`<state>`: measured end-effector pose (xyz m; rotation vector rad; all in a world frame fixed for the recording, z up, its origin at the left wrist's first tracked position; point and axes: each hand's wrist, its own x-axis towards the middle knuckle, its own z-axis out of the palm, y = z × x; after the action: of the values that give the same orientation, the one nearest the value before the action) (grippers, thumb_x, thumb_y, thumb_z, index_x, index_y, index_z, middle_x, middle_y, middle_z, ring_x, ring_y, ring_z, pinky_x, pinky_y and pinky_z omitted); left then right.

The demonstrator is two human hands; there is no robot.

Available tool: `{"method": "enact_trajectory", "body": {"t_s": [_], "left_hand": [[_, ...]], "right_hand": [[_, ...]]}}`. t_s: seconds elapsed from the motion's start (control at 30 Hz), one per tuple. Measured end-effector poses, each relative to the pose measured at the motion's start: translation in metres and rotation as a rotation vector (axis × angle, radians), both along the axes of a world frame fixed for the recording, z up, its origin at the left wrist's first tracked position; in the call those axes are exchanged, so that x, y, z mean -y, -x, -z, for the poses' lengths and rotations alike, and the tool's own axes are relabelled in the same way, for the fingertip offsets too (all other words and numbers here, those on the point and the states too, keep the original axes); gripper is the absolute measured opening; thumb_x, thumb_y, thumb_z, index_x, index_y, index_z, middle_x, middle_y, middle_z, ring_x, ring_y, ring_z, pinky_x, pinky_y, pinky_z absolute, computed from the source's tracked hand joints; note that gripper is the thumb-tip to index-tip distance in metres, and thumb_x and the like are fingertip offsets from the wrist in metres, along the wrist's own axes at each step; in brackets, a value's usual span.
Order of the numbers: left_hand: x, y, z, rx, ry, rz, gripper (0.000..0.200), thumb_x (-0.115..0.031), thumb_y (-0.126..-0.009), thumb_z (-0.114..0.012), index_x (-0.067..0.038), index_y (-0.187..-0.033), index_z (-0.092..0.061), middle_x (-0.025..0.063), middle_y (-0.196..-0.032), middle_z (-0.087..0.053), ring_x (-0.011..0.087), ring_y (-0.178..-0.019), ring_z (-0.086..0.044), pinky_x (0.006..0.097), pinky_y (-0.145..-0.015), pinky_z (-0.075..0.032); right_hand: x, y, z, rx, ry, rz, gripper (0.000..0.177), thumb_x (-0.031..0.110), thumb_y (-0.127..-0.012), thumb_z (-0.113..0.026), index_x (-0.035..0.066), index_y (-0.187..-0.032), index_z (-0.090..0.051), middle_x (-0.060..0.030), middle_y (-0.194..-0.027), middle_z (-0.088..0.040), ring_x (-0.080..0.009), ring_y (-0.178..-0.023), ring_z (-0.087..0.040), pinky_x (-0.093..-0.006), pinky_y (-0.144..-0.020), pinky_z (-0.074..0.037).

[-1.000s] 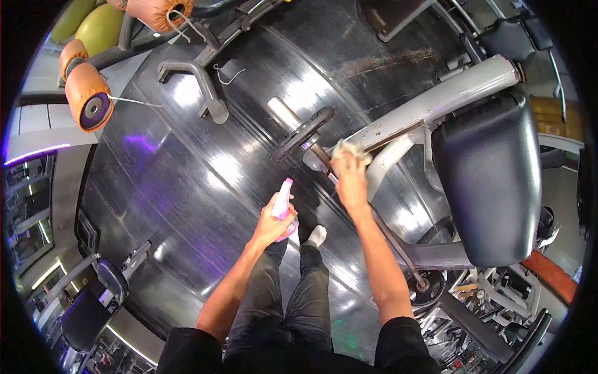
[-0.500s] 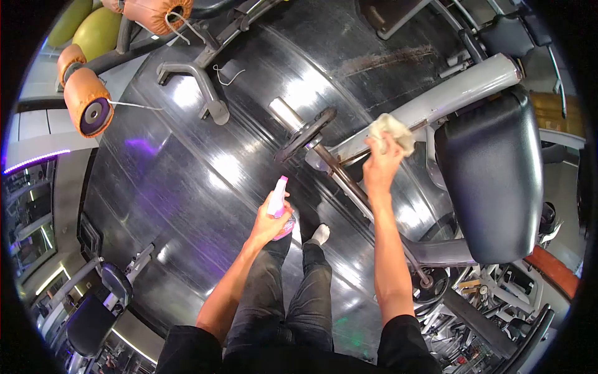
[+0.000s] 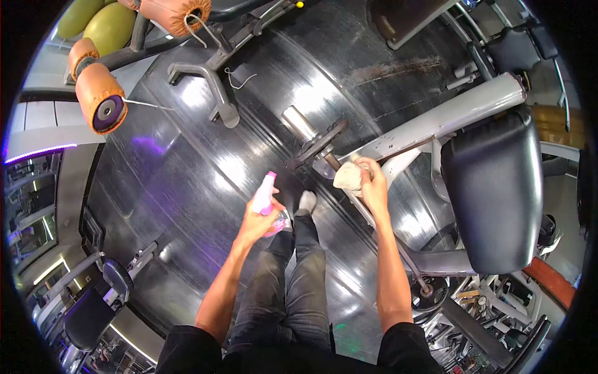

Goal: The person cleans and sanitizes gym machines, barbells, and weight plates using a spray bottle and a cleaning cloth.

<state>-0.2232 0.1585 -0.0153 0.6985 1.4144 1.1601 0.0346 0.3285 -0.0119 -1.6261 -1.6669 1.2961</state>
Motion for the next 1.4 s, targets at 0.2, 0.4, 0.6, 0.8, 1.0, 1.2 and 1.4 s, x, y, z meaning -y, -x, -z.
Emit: {"method": "enact_trajectory", "body": {"t_s": [0.2, 0.4, 0.6, 0.8, 1.0, 1.2, 1.4], "left_hand": [[-0.057, 0.034, -0.011, -0.163, 0.224, 0.067, 0.033, -0.001, -0.081, -0.064, -0.003, -0.113, -0.055, 0.0026, -0.079, -0.061, 0.0131, -0.071, -0.064, 0.0296, -0.064, -0.052], [-0.12, 0.046, 0.027, -0.28, 0.216, 0.195, 0.028, -0.019, -0.08, -0.066, -0.003, -0.103, -0.059, 0.0102, -0.077, -0.063, 0.0202, -0.07, -0.064, 0.0351, -0.065, -0.05], [-0.151, 0.048, 0.049, -0.397, 0.255, 0.334, 0.029, -0.023, -0.077, -0.063, -0.005, -0.099, -0.059, 0.0199, -0.082, -0.064, 0.0373, -0.081, -0.063, 0.043, -0.074, -0.048], [-0.152, 0.051, 0.046, -0.363, 0.307, 0.346, 0.033, -0.017, -0.08, -0.065, -0.003, -0.109, -0.058, 0.0074, -0.09, -0.065, 0.0156, -0.078, -0.063, 0.031, -0.073, -0.05], [-0.111, 0.054, 0.049, -0.22, 0.335, 0.139, 0.031, -0.019, -0.078, -0.064, -0.002, -0.103, -0.059, 0.0134, -0.081, -0.066, 0.0207, -0.076, -0.065, 0.0352, -0.071, -0.05], [-0.075, 0.054, 0.046, -0.163, 0.39, 0.104, 0.031, -0.016, -0.079, -0.063, -0.002, -0.106, -0.059, 0.0093, -0.079, -0.064, 0.0159, -0.071, -0.063, 0.0328, -0.068, -0.05], [-0.059, 0.057, 0.039, -0.113, 0.42, 0.016, 0.033, -0.015, -0.08, -0.064, -0.002, -0.109, -0.058, 0.0084, -0.081, -0.064, 0.0153, -0.07, -0.064, 0.032, -0.069, -0.051]], "right_hand": [[-0.049, 0.055, -0.058, -0.33, -0.096, 0.147, 0.049, 0.0, -0.092, -0.047, 0.006, -0.141, -0.041, -0.0125, -0.132, -0.052, -0.0222, -0.119, -0.051, -0.0311, -0.103, -0.036], [-0.107, 0.091, -0.035, -0.314, -0.184, -0.066, 0.044, 0.0, -0.09, -0.052, 0.006, -0.134, -0.05, -0.0103, -0.124, -0.057, -0.0183, -0.114, -0.053, -0.0284, -0.098, -0.038], [-0.136, 0.09, -0.02, -0.236, -0.137, -0.167, 0.041, -0.001, -0.089, -0.053, 0.006, -0.129, -0.055, -0.0093, -0.121, -0.058, -0.0186, -0.112, -0.055, -0.0285, -0.097, -0.04], [-0.151, 0.118, -0.001, -0.057, -0.138, -0.333, 0.034, 0.002, -0.085, -0.058, 0.005, -0.12, -0.059, -0.0159, -0.116, -0.06, -0.0291, -0.108, -0.059, -0.0334, -0.094, -0.044], [-0.119, 0.187, 0.047, 0.472, -0.005, -0.508, 0.035, 0.002, -0.084, -0.052, 0.002, -0.118, -0.043, -0.0284, -0.111, -0.05, -0.048, -0.097, -0.055, -0.0505, -0.084, -0.048], [-0.075, 0.161, 0.022, 0.722, -0.291, -0.943, 0.027, 0.011, -0.089, -0.047, 0.005, -0.115, -0.046, -0.0254, -0.116, -0.046, -0.0435, -0.096, -0.058, -0.0507, -0.077, -0.052], [-0.101, 0.191, 0.061, 0.406, -0.051, -0.433, 0.023, 0.008, -0.09, -0.048, 0.001, -0.112, -0.047, -0.0308, -0.109, -0.047, -0.0495, -0.095, -0.055, -0.0513, -0.083, -0.048]]}}
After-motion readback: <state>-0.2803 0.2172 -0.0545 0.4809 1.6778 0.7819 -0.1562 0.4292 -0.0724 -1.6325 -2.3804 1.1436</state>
